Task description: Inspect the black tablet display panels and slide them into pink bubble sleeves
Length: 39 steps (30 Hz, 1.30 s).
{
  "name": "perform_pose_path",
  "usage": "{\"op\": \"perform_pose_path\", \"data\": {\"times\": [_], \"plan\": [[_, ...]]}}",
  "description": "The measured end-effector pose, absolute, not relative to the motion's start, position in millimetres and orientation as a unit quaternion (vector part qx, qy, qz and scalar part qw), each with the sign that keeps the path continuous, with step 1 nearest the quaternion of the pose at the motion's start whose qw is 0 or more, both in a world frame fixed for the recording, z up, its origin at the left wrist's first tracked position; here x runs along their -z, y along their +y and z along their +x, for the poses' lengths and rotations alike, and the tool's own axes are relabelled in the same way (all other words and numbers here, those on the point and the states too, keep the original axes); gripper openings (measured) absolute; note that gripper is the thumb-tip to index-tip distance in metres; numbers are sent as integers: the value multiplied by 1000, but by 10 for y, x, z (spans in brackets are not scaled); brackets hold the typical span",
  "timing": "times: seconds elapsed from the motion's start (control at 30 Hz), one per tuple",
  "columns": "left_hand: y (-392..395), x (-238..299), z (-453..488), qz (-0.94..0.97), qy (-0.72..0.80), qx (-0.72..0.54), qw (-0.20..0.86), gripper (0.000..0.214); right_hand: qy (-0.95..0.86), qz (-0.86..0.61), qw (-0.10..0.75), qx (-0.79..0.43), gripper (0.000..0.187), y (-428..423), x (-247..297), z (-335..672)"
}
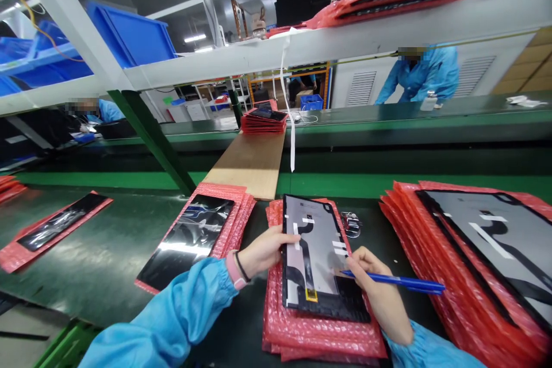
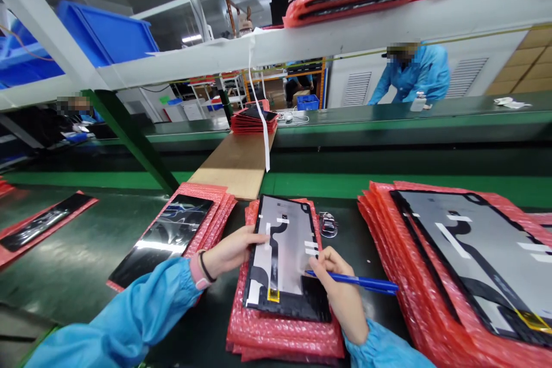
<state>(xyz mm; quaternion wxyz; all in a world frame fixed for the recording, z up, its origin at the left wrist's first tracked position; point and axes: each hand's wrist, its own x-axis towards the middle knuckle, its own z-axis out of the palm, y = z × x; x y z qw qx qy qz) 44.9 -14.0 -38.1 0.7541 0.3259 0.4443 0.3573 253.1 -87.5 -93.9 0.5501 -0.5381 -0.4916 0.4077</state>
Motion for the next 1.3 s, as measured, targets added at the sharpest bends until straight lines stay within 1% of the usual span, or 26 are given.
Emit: {"op": "perform_pose_path", "data": {"times": [0.07, 0.17, 0.23, 0.3, 0.47, 0.6, 0.73, 0.87, 0.93, 1.0, 1.07, 1.13, 1.17, 1.23, 1.3], "plan": [[-142, 416, 566, 330, 449, -361, 748, 22, -472, -523, 566, -428, 36, -871, 924, 2576], [-169, 415, 632, 335, 448, -385, 734, 22, -436, -506, 611, -425, 32, -857, 882, 2715], [-204, 358, 616, 345, 435, -408, 725, 30, -406, -497, 643, -417, 28, -837, 831, 2829], [-251, 270, 586, 354, 421, -425, 719, 37, -380, -490, 664, -417, 30, -812, 768, 2926], [-395, 55, 561, 376, 390, -443, 714, 40, -350, -472, 685, -430, 40, -775, 602, 3007], [-487, -75, 550, 399, 373, -472, 692, 37, -354, -461, 689, -433, 36, -797, 405, 2981], [-527, -208, 504, 416, 362, -510, 660, 38, -395, -439, 711, -382, 25, -850, 105, 2925], [-537, -320, 440, 422, 369, -559, 610, 36, -430, -420, 738, -308, 23, -939, -192, 2824], [-549, -354, 404, 446, 372, -587, 564, 32, -440, -408, 747, -285, 24, -991, -299, 2762], [-575, -369, 365, 492, 382, -603, 500, 26, -450, -393, 746, -294, 25, -1033, -367, 2707], [-616, -360, 324, 558, 408, -602, 399, 18, -458, -377, 725, -348, 26, -1051, -394, 2673], [-663, -330, 278, 644, 414, -583, 271, 13, -468, -362, 679, -435, 32, -1039, -379, 2665], [-687, -311, 255, 696, 395, -563, 207, 18, -471, -353, 649, -482, 37, -1022, -359, 2667], [-726, -276, 209, 799, 323, -498, 96, 39, -480, -329, 596, -554, 47, -976, -308, 2670], [-747, -259, 173, 867, 255, -427, 11, 53, -496, -319, 575, -567, 55, -927, -272, 2656]]}}
